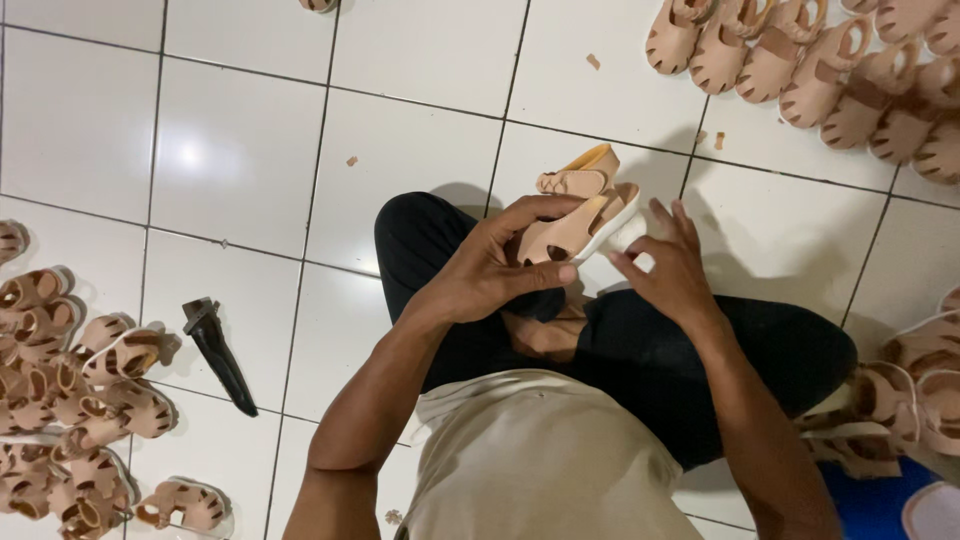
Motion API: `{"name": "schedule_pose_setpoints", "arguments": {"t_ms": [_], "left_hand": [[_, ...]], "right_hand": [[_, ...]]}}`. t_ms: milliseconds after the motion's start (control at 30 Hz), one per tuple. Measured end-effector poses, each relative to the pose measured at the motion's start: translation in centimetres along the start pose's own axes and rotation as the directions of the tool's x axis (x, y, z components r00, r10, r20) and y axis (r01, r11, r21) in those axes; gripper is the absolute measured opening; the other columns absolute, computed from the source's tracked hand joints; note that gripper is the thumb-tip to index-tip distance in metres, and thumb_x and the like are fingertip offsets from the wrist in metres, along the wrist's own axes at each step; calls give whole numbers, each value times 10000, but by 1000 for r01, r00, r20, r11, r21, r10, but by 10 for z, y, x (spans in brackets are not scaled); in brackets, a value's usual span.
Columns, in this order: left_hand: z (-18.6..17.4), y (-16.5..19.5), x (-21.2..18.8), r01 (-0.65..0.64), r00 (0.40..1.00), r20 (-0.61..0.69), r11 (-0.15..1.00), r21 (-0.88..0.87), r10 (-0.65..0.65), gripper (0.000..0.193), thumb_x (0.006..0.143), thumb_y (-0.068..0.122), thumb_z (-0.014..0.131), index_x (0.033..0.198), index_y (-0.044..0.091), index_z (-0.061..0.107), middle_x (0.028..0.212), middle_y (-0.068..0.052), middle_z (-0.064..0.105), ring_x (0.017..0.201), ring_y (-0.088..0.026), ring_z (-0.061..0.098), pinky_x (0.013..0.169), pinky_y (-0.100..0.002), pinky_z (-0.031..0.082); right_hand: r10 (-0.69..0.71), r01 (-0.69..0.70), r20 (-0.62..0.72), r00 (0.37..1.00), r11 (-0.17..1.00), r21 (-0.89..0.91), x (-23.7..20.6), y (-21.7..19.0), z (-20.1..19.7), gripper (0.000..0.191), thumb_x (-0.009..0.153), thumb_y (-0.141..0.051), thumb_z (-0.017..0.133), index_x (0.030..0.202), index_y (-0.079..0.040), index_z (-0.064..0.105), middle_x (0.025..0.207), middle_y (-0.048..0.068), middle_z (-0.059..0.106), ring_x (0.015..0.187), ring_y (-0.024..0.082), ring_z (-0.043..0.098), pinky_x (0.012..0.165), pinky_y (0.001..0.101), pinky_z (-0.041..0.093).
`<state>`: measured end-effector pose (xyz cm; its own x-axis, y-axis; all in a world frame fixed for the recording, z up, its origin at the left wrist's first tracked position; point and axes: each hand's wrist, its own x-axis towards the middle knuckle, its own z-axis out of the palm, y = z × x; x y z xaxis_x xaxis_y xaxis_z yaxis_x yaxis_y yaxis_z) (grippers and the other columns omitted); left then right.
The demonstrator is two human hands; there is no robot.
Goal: The person sits on the floor and assembles small beige shoes by attaching white soles to the uppers. They repeatedly pick up a shoe, apply adhesive from a small container, press the sole onto the upper, and place the finished shoe in a row on the floor.
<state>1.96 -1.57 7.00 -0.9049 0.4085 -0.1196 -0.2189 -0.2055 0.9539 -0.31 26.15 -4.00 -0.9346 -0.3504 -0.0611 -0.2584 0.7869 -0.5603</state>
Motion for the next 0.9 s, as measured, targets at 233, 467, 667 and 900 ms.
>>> {"name": "schedule_pose_setpoints", "arguments": {"t_ms": [233, 467, 667, 900], "left_hand": [[16, 9, 7, 143, 989, 33, 985, 100, -147, 620, 871, 135, 822, 1440, 138, 577, 1400, -43, 611, 1329, -194, 593, 1118, -371, 547], [16, 12, -5, 66, 996, 70, 996, -63, -62, 607, 917, 78, 785, 1479, 133, 563, 1447, -85, 617, 1303, -174, 611, 1074, -353, 600], [11, 13, -2, 57, 995, 91, 996, -71, -50, 596, 918, 63, 785, 1467, 145, 570, 1336, -74, 687, 1223, -199, 684, 1029, -377, 647], [10, 17, -6, 25, 991, 133, 995, -97, -12, 604, 935, 51, 797, 1489, 152, 578, 1327, -102, 694, 1195, -227, 701, 1015, -399, 640]], "right_hand": [[-219, 411, -432, 875, 807, 424, -5, -68, -91, 456, 1125, -36, 632, 1540, 3, 448, 1348, 218, 661, 1267, 303, 686, 1143, 355, 535], [-232, 343, -275, 933, 806, 483, 3, -96, -92, 436, 1071, -74, 631, 1476, -28, 476, 1459, 173, 583, 1364, 293, 617, 1107, 392, 569], [-331, 411, -304, 893, 876, 253, -10, -86, -93, 266, 1087, -48, 576, 1301, -111, 721, 1645, 155, 414, 1556, 310, 397, 1243, 414, 437], [-506, 510, -287, 813, 858, -66, -9, -83, -97, 306, 1130, 29, 677, 1322, -186, 778, 1706, 99, 332, 1600, 275, 257, 1308, 426, 386]]}}
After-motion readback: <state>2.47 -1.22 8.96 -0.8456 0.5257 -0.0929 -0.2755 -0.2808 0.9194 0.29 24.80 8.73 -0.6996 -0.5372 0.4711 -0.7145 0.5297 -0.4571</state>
